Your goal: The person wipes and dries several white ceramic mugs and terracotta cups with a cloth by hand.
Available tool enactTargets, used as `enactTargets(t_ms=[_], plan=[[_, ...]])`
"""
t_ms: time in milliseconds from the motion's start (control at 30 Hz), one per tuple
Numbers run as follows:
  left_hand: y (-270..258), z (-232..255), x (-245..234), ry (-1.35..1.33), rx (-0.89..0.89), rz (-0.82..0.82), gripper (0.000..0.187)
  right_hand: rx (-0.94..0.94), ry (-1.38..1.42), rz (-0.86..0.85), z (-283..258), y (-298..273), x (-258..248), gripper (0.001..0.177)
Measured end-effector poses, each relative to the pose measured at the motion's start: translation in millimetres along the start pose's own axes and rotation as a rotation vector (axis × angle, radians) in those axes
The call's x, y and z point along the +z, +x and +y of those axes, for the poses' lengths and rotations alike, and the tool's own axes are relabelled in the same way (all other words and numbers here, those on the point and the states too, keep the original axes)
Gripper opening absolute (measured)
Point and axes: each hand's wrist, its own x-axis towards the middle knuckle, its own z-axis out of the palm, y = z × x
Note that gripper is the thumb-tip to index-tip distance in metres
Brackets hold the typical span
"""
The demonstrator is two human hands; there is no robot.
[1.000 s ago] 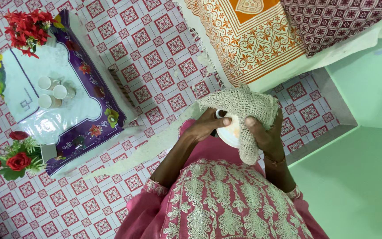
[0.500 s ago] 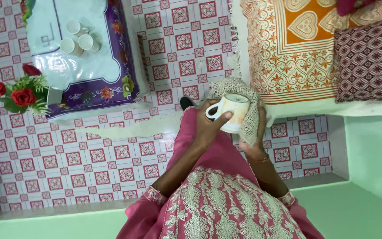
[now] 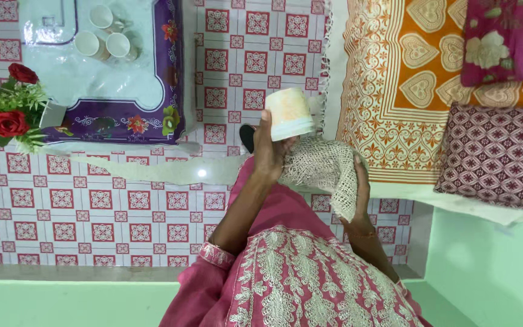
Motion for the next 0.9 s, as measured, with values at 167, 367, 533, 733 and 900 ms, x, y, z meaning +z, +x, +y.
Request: enactTargets(t_ms=[167,367,533,733,900], plan=[[40.5,38.6,-3.4,-0.477,-0.184,-0.183,0.095,-0.625,-0.639,-0.287,-20.5,44.7,33.5,0.066],[71.8,101.3,13.2,-0.480,-0.098,-0.331,0.098,-0.174,0.017,-0.146,-49.8,87.1,124.1,0.052],[116.8,112.7,0.7,-0.362,-0.105,-0.208,0.101,-0.204,-0.144,-0.406,-46.9,129.7,149.2,0.052],[161.9,139.1,-16.3,0.052,0.016,-0.368,0.096,-0.148,-0.689,-0.504,-45.5,165.7,203.1,0.044],[156.1,209.5,14.7,0.205,0.097,-0.478,0.107,-0.045,-0.848,-0.796,-66.9,165.8,253.5,0.049]])
